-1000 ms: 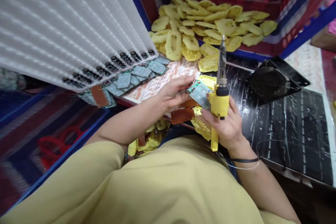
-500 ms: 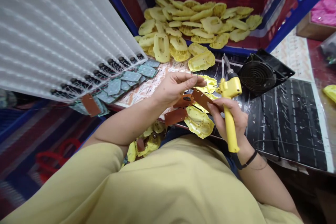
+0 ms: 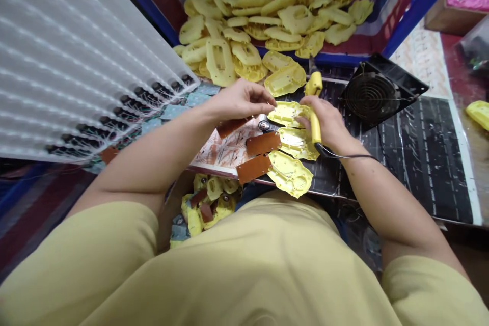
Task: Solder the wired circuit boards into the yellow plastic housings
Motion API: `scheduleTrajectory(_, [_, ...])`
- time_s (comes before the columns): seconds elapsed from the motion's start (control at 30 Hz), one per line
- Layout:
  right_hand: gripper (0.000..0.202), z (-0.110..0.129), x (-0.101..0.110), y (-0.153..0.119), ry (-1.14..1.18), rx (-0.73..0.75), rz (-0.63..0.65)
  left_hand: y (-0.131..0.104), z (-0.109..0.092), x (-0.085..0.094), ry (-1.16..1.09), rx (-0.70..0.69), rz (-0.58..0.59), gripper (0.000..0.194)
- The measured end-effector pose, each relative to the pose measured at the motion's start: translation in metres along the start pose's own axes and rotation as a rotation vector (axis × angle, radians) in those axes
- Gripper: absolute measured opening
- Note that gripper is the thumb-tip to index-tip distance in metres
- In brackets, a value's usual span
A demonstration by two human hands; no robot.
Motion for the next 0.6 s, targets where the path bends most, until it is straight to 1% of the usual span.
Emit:
scheduleTrajectory(0.07, [0.044, -0.009, -0.011, 0.003, -0.021, -0.012, 0.106, 0.013, 0.000, -0.009, 0.124, -0.035, 0.004, 0.010])
scheduleTrajectory(0.13, [0.046, -0.014, -0.014, -0.001, -0.083, -0.011, 0.168, 0.021, -0.001, -0.019, 0.245, -0.065, 0.003, 0.013])
scheduleTrajectory(0.27, [0.045, -0.013, -0.004, -0.022, -0.201, 0.002, 0.175, 0.031, -0.006, -0.038, 0.376, -0.108, 0.018, 0.019])
scheduleTrajectory(0.33, [0.042, -0.007, 0.005, -0.032, -0.220, 0.028, 0.131, 0.036, -0.008, -0.047, 0.398, -0.137, 0.036, 0.021])
scheduleTrajectory(0.47, [0.028, 0.016, 0.031, -0.052, -0.216, 0.119, -0.099, 0.048, -0.010, -0.063, 0.421, -0.186, 0.050, 0.020])
scheduleTrajectory(0.53, [0.022, 0.029, 0.047, -0.066, -0.192, 0.131, -0.173, 0.052, -0.009, -0.067, 0.450, -0.179, 0.049, 0.020])
scheduleTrajectory(0.57, [0.024, 0.033, 0.055, -0.073, -0.185, 0.118, -0.183, 0.053, -0.009, -0.068, 0.475, -0.169, 0.052, 0.021])
scheduleTrajectory(0.6, [0.031, 0.036, 0.062, -0.081, -0.183, 0.073, -0.186, 0.054, -0.010, -0.068, 0.505, -0.154, 0.053, 0.022])
Point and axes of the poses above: each hand's wrist, its own y-axis towards the middle knuckle, its own x-axis out of the back of the hand, z = x × y, the point moved 3 cm from there along y, towards the middle knuckle, and after that the axes turned 10 degrees about x, right-handed, at the moved point
